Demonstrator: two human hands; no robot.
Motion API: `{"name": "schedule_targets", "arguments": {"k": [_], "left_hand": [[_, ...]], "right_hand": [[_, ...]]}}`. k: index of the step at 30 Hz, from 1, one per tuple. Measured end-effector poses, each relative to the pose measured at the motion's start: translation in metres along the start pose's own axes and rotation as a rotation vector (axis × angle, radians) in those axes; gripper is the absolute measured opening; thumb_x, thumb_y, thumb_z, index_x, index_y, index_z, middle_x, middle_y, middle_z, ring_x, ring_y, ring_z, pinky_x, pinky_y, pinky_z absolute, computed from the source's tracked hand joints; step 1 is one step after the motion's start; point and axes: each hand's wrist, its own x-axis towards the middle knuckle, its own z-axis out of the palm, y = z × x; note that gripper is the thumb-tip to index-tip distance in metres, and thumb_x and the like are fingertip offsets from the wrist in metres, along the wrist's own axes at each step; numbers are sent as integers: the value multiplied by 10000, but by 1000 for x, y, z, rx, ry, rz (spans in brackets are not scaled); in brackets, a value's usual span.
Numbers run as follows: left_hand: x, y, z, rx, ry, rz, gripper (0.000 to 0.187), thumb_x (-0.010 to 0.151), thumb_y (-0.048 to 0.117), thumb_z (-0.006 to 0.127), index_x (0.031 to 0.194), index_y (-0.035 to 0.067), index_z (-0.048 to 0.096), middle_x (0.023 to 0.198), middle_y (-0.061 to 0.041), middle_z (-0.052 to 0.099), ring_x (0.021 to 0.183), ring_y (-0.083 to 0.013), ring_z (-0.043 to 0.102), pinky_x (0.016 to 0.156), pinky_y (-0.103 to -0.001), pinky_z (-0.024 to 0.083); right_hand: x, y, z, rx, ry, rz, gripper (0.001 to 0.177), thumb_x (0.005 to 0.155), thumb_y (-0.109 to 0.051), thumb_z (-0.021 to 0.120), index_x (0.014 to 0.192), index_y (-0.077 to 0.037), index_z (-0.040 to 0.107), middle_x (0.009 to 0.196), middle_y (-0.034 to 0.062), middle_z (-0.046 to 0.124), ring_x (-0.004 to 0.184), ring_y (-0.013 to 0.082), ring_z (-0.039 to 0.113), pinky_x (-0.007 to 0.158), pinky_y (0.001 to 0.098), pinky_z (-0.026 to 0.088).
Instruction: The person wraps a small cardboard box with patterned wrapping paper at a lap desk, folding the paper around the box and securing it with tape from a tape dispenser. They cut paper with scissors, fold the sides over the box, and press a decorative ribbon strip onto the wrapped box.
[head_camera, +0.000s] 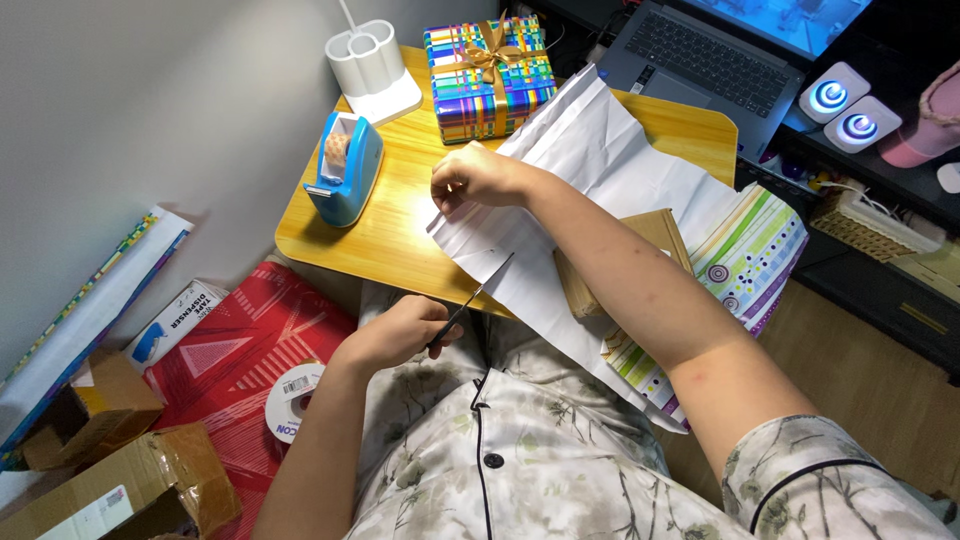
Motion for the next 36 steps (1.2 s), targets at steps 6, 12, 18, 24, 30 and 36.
{"name": "schedule_targets", "arguments": {"k": [6,12,18,24,30,36], "left_hand": [[2,7,3,16,2,-37,395,916,312,672,678,-4,664,574,-42,607,537,-132,496,519,-325,393],[19,7,6,0,-2,15,388,921,310,655,689,-1,650,587,-46,627,561,-141,541,558,-322,435],[28,-7,6,0,-11,89,360,930,272,630,699,-4,632,599,-50,605,577,-158,532,568,-330,431],[29,3,5,-46,-40,89,306,904,220,617,721,-23,641,607,-61,596,580,-160,554,577,-327,454],[-1,8,-8,72,-22,-142,348,901,287,607,747,-12,697,626,-82,664,594,-165,582,611,-332,472],[-18,18,-7,179,22,-155,384,878,321,602,736,-27,678,637,-90,677,604,-196,629,619,-366,520]], "right_hand": [[0,-2,-1,12,-2,24,103,768,60,744,819,-26,718,797,47,733,721,145,707,644,291,552],[-1,-3,0,2,2,24,100,765,60,752,818,-17,719,801,58,730,726,160,705,644,302,548],[0,4,2,26,-6,3,98,766,39,760,828,-26,720,810,59,733,746,160,723,662,303,561],[5,11,2,-79,-22,-22,70,776,-47,792,828,-63,747,852,66,750,772,189,731,688,325,572],[-1,-2,-5,-76,-90,101,41,841,-73,725,870,-99,710,836,16,747,815,181,739,723,343,557],[-6,-42,6,-627,9,-141,138,830,-139,668,749,-214,750,784,-35,704,898,205,626,872,433,388]]}}
